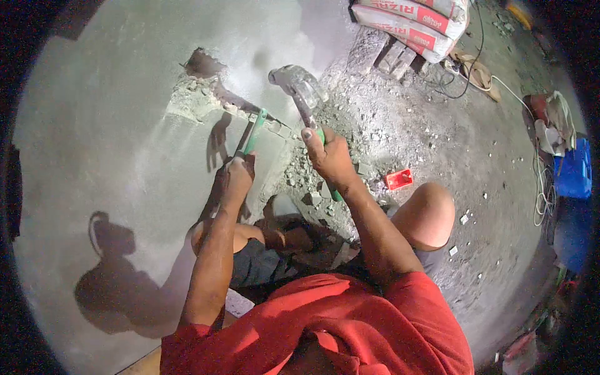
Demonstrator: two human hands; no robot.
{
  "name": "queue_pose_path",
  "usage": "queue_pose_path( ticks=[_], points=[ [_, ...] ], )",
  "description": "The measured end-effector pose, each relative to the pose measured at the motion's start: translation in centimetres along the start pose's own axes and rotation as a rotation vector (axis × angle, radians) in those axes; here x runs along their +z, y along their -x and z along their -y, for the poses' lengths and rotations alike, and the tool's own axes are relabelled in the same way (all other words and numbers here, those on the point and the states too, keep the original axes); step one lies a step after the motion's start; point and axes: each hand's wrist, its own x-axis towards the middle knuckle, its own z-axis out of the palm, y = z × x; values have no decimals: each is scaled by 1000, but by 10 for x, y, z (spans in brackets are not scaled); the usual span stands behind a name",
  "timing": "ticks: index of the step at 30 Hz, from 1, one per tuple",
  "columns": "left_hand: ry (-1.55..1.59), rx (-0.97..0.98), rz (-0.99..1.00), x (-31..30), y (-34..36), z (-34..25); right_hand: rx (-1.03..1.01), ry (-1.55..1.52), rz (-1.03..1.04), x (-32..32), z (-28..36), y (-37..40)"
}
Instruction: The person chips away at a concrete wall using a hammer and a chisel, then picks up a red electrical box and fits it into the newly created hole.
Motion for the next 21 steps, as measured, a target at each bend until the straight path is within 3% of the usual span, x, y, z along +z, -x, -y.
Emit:
queue_pose_path(
  ticks=[4, 6, 8, 10, 12, 13, 14, 17, 20, 21],
  points=[
    [65, -63, -23, -9, -6, -8, -24, -30, -14, 8, 5, 2],
    [87, -63, -23, -13, -7, -10, -198, 61, -104, 25, -22, -1],
    [114, -102, -24, -24, -7, -19, -231, 148, -162, 51, -30, -4],
    [207, -80, -29, 17, -12, 15, -32, 347, 25, 65, -63, -38],
    [244, -66, -16, 31, -21, 28, -45, 306, -5, 61, -40, -38],
    [299, -202, 34, 20, -18, 16, -45, 277, -18, 57, -25, -33],
    [306, -203, 37, 27, -21, 22, -42, 284, -19, 52, -7, -26],
    [538, -436, 245, 38, -22, 31, -265, 152, -59, 43, 28, -10],
    [546, -422, 247, 53, -27, 41, -408, 180, -21, 49, 17, -10],
    [548, -399, 232, 47, -23, 34, -460, 261, -25, 56, -14, -26]
  ],
)
